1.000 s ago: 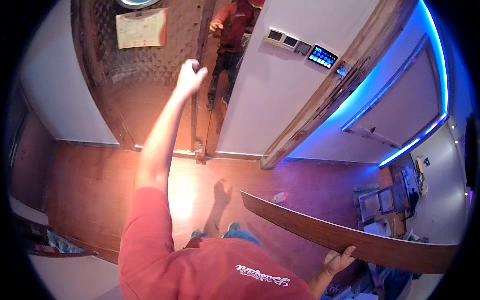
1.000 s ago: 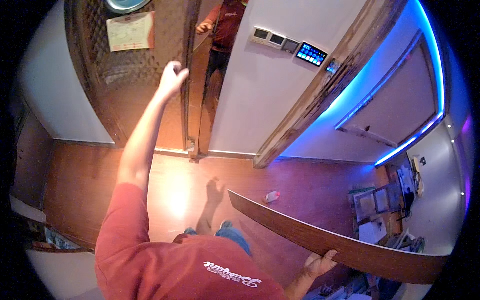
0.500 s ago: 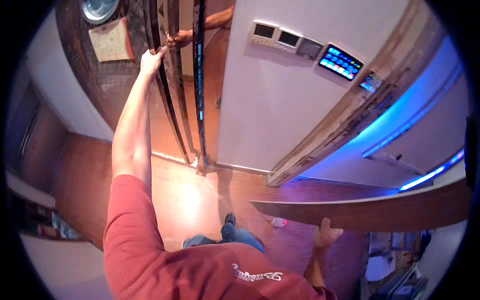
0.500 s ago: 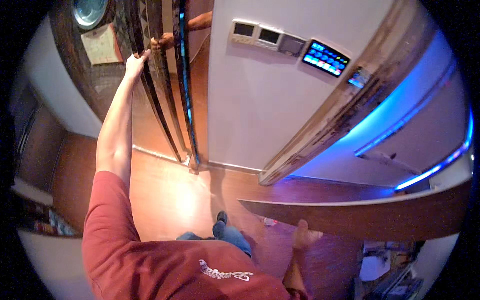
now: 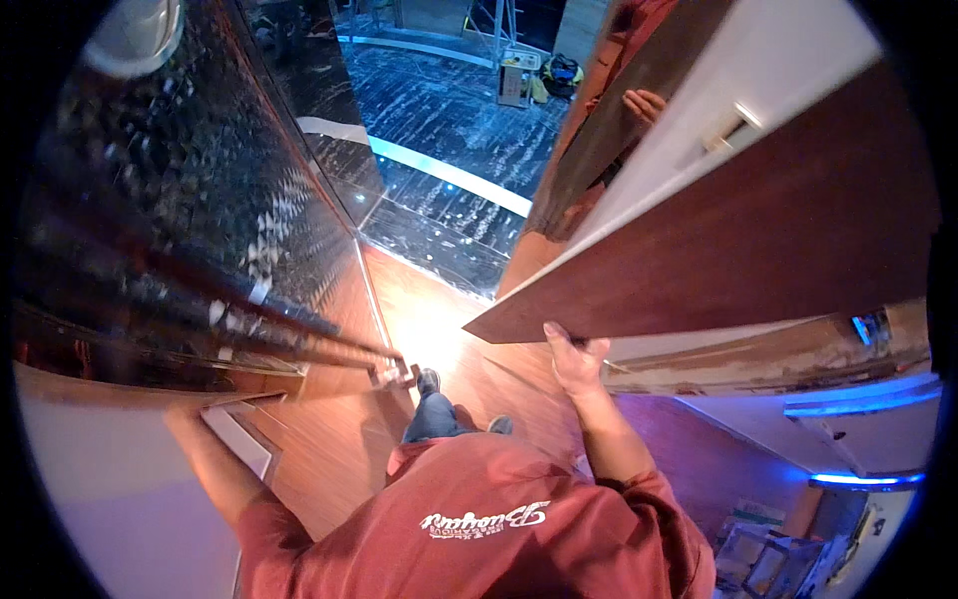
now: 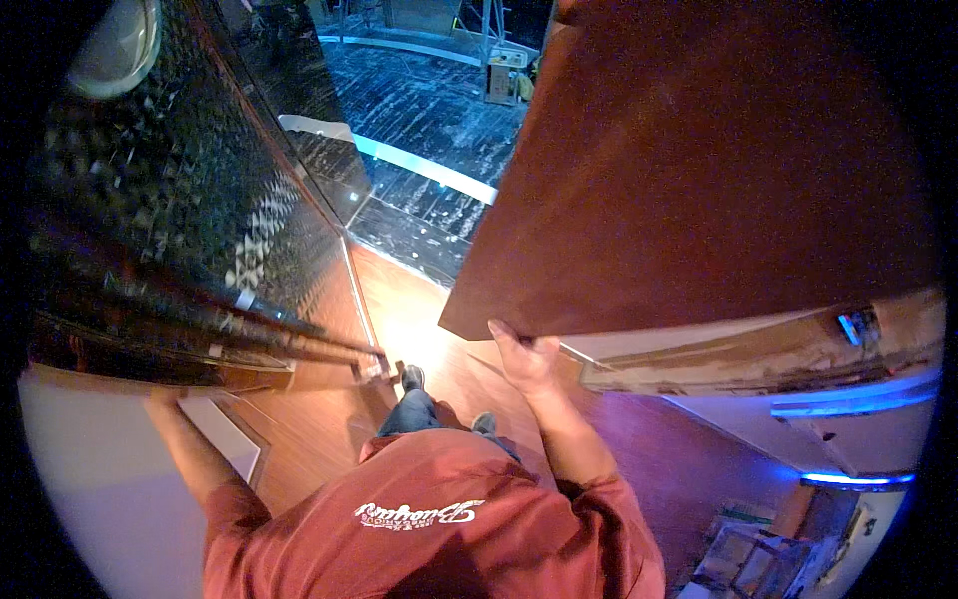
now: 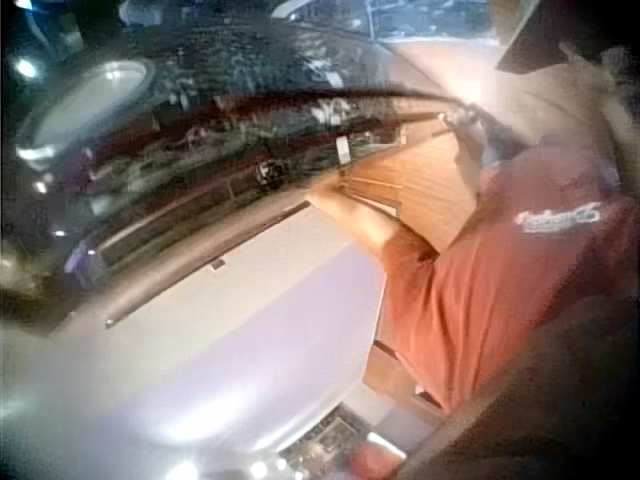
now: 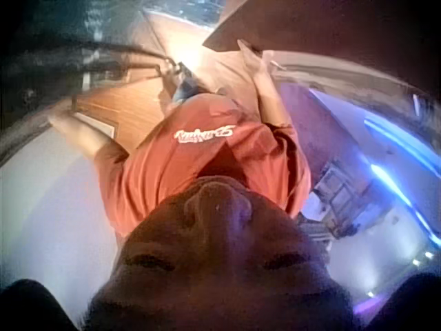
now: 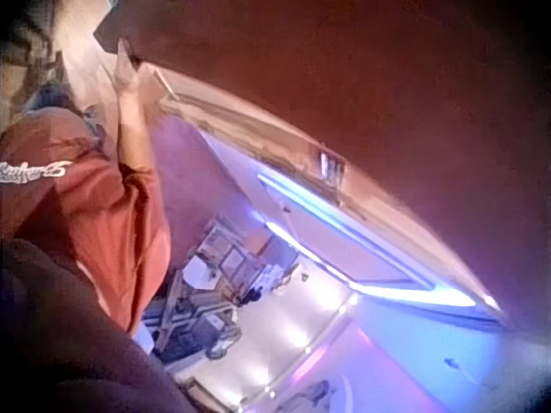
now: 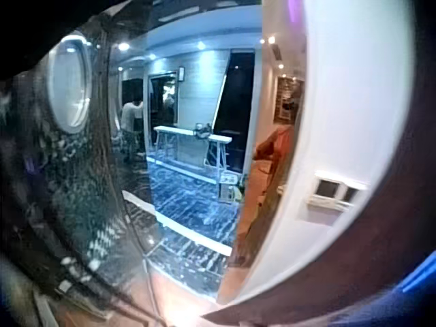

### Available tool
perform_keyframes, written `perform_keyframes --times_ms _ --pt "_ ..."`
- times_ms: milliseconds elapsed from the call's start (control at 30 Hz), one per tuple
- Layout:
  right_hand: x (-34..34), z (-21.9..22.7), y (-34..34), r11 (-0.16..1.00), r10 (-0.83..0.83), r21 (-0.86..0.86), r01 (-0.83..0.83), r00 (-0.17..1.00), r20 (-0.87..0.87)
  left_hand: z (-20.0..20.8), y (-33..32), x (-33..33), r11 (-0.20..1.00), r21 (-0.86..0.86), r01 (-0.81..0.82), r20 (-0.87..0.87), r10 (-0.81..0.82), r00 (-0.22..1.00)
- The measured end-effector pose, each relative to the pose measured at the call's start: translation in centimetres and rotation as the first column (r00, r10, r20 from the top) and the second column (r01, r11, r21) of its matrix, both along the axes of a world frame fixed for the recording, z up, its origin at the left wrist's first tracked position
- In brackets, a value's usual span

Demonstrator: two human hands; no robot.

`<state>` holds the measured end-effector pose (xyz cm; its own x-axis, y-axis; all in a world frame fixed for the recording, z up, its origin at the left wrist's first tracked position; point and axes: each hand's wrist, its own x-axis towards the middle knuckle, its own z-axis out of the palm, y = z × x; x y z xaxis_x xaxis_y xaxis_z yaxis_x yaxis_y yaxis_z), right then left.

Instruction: The person marks a wooden plank with a pencil, cuts it using a table saw, and then fits it into a curved section of the floor. The person kneels on the floor to align and place the plank.

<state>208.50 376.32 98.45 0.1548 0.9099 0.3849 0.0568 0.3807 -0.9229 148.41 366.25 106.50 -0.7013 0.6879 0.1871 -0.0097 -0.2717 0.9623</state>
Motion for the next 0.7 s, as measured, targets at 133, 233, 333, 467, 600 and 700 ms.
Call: perform_keyframes --times_ms 133,233,333,467,600,700 --pt "-6.9 0.2 10.4 0.993 0.077 0.087 -0.078 0.997 0.013 -6.6 -2.5 -5.2 0.978 -0.117 -0.172 0.013 0.175 0.985" --pt "-12.0 0.4 18.5 0.996 0.041 0.083 -0.039 0.999 -0.021 -11.8 -1.1 -6.1 0.944 -0.255 -0.211 0.033 0.226 0.974" --pt "-15.3 0.3 25.9 1.0 0.01 0.006 -0.009 0.991 -0.131 -17.9 4.1 -4.2 0.905 -0.413 -0.101 0.081 0.147 0.986" --pt "-18.7 -0.4 36.9 0.999 0.02 -0.028 -0.026 0.98 -0.2 -25.5 12.6 0.7 0.819 -0.555 0.148 0.169 -0.063 0.984" --pt "-21.0 -3.1 49.2 0.999 0.041 -0.005 -0.044 0.962 -0.269 -30.7 22.5 5.3 0.696 -0.62 0.364 0.255 -0.26 0.931" --pt "-19.8 -2.7 59.9 0.997 0.015 -0.072 -0.029 0.984 -0.18 -31.9 30.4 7.6 0.632 -0.64 0.438 0.258 -0.36 0.897"
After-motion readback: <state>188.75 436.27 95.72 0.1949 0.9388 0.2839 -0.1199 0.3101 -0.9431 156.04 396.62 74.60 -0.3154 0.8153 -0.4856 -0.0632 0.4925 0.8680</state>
